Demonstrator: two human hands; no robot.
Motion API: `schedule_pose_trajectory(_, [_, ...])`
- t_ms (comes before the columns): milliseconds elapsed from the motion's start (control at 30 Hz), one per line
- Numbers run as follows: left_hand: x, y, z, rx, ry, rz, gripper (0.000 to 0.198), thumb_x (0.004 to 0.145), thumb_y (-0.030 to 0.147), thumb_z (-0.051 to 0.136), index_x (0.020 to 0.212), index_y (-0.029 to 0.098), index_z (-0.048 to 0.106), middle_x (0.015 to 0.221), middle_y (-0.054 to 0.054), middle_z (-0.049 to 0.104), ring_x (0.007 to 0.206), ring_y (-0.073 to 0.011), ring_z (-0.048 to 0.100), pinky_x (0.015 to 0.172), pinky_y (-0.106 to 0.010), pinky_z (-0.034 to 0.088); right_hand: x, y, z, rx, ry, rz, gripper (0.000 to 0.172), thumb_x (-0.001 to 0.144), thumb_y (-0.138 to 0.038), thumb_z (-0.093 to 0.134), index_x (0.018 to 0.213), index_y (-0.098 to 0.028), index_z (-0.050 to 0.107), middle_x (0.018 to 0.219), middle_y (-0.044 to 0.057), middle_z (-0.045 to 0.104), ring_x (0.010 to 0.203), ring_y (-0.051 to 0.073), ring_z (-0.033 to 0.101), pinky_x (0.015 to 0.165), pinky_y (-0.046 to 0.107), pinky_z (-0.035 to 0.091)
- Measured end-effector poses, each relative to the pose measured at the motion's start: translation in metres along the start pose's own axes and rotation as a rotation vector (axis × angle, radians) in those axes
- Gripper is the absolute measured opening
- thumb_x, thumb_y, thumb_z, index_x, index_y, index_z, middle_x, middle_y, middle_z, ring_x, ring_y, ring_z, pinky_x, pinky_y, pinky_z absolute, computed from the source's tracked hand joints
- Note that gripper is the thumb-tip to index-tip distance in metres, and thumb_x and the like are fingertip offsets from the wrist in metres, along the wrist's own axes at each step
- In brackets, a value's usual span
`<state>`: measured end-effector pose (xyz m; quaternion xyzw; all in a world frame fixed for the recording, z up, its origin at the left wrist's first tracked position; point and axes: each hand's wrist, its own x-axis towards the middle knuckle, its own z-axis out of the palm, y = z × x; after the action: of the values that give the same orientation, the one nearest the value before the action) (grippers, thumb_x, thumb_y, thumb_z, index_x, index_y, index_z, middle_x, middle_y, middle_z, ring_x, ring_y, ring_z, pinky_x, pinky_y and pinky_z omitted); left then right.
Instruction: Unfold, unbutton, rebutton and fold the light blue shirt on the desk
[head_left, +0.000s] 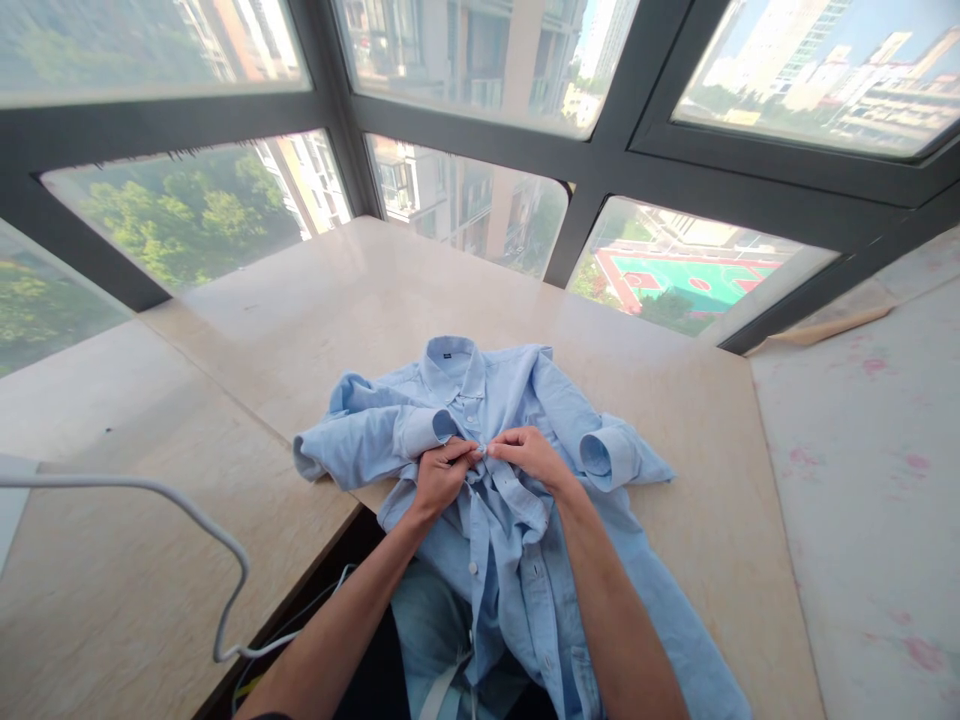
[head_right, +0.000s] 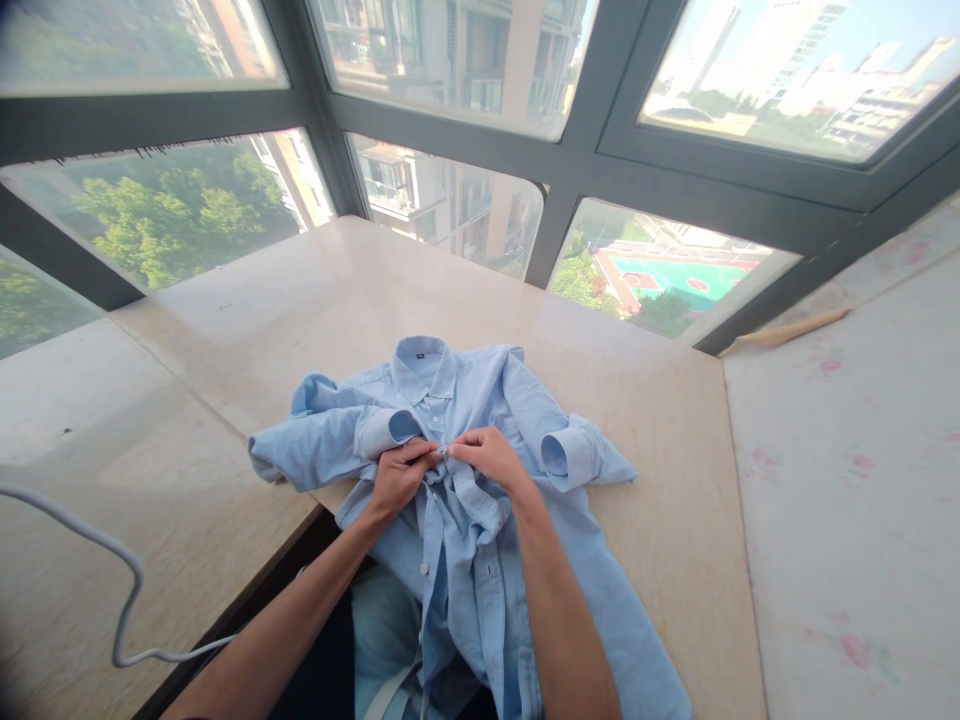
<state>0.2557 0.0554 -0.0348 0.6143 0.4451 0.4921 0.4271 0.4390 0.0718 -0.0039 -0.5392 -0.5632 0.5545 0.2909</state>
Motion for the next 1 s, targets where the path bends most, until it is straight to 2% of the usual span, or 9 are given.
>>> schedule_pose_trajectory(100, [0.000,0.002,-0.001,-0.031,0.016,-0.032,0.014,0.082,0.028,0.067,0.077,0.019,0.077,0.066,-0.001,0.065,0.063,-0.0137,0.059,0.063,-0.025,0.048,0.003,-0.002,0.005,-0.018,-0.005,0.037,0.026,0.070,-0.040,0.064,0.068,-0.015,0.071,0.053,-0.004,0.048,0.052,0.009,0.037,0.051,0.023,0.027])
schedule_pose_trajectory(300, [0.003,0.006,-0.001,-0.088,0.070,-0.088,0.019,0.080,0.034,0.068,0.073,0.018,0.074,0.064,0.000,0.060,0.061,-0.0120,0.054,0.060,-0.023,0.046,0.015,-0.004,0.022,-0.341,0.041,0.021,0.023,0.068,-0.029,0.058,0.049,-0.017,0.053,0.048,-0.004,0.037,0.053,0.010,0.036,0.051,0.025,0.022])
schedule_pose_trajectory(367, [0.004,0.007,0.000,-0.136,0.114,-0.147,0.023,0.078,0.039,0.070,0.074,0.017,0.071,0.062,0.001,0.057,0.057,-0.0104,0.050,0.053,-0.021,0.042,0.014,-0.002,0.023,-0.256,0.052,-0.008,0.020,0.068,-0.031,0.056,0.054,-0.018,0.054,0.052,-0.004,0.041,0.055,0.010,0.037,0.053,0.025,0.025])
schedule_pose_trajectory(467, [0.003,0.007,0.002,-0.241,0.162,-0.248,0.030,0.075,0.046,0.072,0.079,0.017,0.065,0.057,0.004,0.050,0.048,-0.0078,0.042,0.043,-0.019,0.034,0.008,0.005,0.014,0.016,0.079,-0.045,0.017,0.067,-0.034,0.055,0.061,-0.019,0.053,0.058,-0.004,0.044,0.057,0.010,0.037,0.054,0.023,0.028])
schedule_pose_trajectory(600, [0.000,0.009,0.001,-0.298,0.160,-0.241,0.030,0.082,0.047,0.064,0.079,0.018,0.058,0.054,0.007,0.040,0.045,-0.0065,0.034,0.042,-0.019,0.030,-0.001,0.018,-0.002,0.369,0.109,-0.001,0.021,0.068,-0.041,0.058,0.068,-0.021,0.049,0.058,-0.005,0.039,0.052,0.010,0.030,0.049,0.023,0.026])
schedule_pose_trajectory(700, [-0.001,0.009,0.002,-0.202,0.182,-0.164,0.028,0.087,0.041,0.055,0.071,0.019,0.053,0.054,0.006,0.036,0.047,-0.0077,0.033,0.045,-0.020,0.030,-0.005,0.024,-0.010,0.480,0.130,-0.017,0.024,0.067,-0.044,0.057,0.068,-0.022,0.047,0.059,-0.004,0.040,0.052,0.011,0.030,0.048,0.024,0.027])
schedule_pose_trajectory(867, [-0.003,0.006,0.007,0.124,0.237,-0.041,0.042,0.090,0.037,0.053,0.055,0.021,0.035,0.052,0.005,0.033,0.050,-0.0091,0.034,0.051,-0.023,0.034,-0.010,0.023,-0.015,0.472,0.105,-0.063,0.024,0.064,-0.044,0.053,0.063,-0.022,0.046,0.065,0.000,0.046,0.058,0.014,0.036,0.051,0.026,0.032])
schedule_pose_trajectory(933, [-0.005,0.007,0.009,0.302,0.265,0.048,0.040,0.088,0.032,0.057,0.055,0.021,0.037,0.053,0.005,0.036,0.051,-0.0101,0.037,0.055,-0.024,0.037,-0.013,0.020,-0.015,0.485,0.062,-0.067,0.023,0.062,-0.043,0.055,0.062,-0.021,0.048,0.065,0.001,0.046,0.059,0.014,0.037,0.052,0.026,0.032])
schedule_pose_trajectory(1000, [-0.007,0.009,0.010,0.489,0.311,0.165,0.029,0.085,0.024,0.059,0.059,0.020,0.047,0.062,0.001,0.048,0.060,-0.0137,0.049,0.065,-0.028,0.042,-0.015,0.018,-0.014,0.522,0.005,-0.073,0.021,0.060,-0.040,0.058,0.061,-0.021,0.050,0.064,0.000,0.045,0.059,0.014,0.038,0.053,0.025,0.032])
